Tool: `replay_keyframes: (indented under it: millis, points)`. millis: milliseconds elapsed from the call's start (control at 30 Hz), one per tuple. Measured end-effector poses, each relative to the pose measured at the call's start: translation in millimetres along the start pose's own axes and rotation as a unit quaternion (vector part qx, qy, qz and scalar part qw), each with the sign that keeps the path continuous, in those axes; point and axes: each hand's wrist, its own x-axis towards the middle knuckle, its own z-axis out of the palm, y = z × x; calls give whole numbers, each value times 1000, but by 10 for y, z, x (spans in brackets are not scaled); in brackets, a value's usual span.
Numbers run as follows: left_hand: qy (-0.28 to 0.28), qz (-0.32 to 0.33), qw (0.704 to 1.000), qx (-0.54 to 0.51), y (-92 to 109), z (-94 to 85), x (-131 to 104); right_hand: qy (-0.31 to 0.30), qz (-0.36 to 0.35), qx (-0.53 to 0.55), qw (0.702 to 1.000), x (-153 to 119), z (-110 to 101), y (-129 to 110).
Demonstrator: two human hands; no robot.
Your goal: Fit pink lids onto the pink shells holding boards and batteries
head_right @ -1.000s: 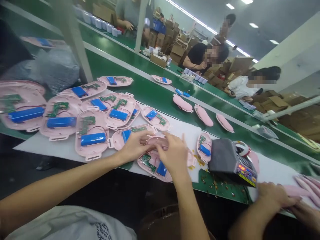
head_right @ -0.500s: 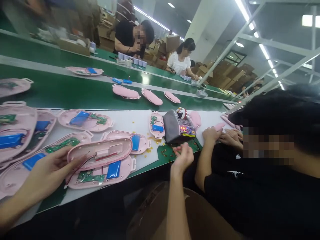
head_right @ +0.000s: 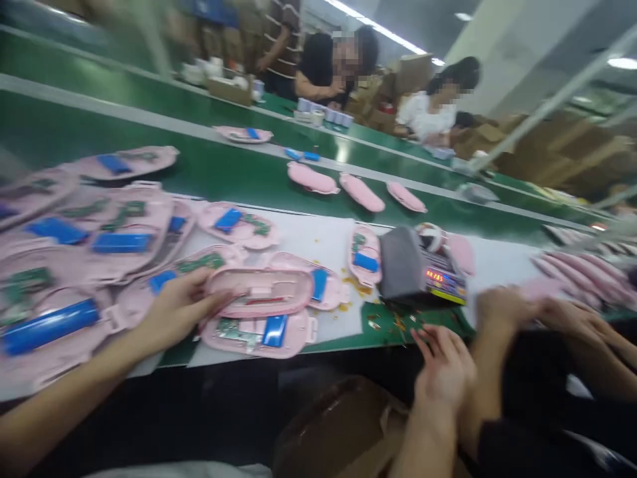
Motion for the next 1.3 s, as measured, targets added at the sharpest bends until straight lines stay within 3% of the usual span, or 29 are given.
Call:
replay_keyframes:
  millis: [67, 100, 167, 200, 267, 367, 433, 500, 567, 633, 700, 800, 933, 1033, 1100, 1167, 1300]
  points:
    - [-32, -17, 997, -73, -11, -4, 15, -140, -136, -38, 980, -329, 283, -170]
    - [-44, -25, 993, -108, -16, -7, 22, -240, -207, -78, 945, -502, 490, -262]
    - [-61, -32, 985, -159, -19, -13, 24, -433, -318, -174, 825, -824, 973, -411]
    - [-67, -29, 982, -177, -17, -17, 17, -501, -357, -212, 759, -957, 1212, -451]
    - [-77, -16, 977, -199, -12, -24, -3, -573, -409, -270, 657, -1139, 1604, -452]
    - [-88, 7, 971, -223, -30, -36, -20, -575, -469, -323, 587, -1241, 1875, -342]
    - [-88, 16, 973, -215, -65, -40, -18, -551, -501, -333, 579, -1256, 1895, -274]
    - [-79, 23, 979, -187, -100, -41, -18, -525, -508, -334, 595, -1249, 1870, -240]
    - [-69, 25, 985, -154, -113, -43, -30, -490, -469, -345, 649, -1209, 1856, -236]
    - [-49, 19, 992, -114, -95, -49, -49, -467, -377, -365, 712, -1126, 1873, -250]
    - [-19, 17, 997, -73, -61, -57, -64, -487, -286, -369, 738, -1032, 1904, -278]
    - [-6, 64, 997, -40, -22, -65, -84, -534, -277, -329, 728, -986, 1866, -344]
    - [-86, 155, 983, 42, -43, -90, -169, -471, -430, -282, 717, -1179, 1454, -396]
    - [-176, 276, 932, 153, -74, -177, -230, -442, -527, -311, 656, -1394, 1076, -288]
    - [-172, 334, 897, 234, -46, -256, -276, -459, -521, -373, 615, -1484, 939, -167]
    - [-145, 353, 875, 298, 37, -320, -352, -478, -487, -423, 596, -1497, 922, -63]
    - [-122, 363, 867, 319, 256, -373, -485, -513, -463, -439, 574, -1396, 1084, 30]
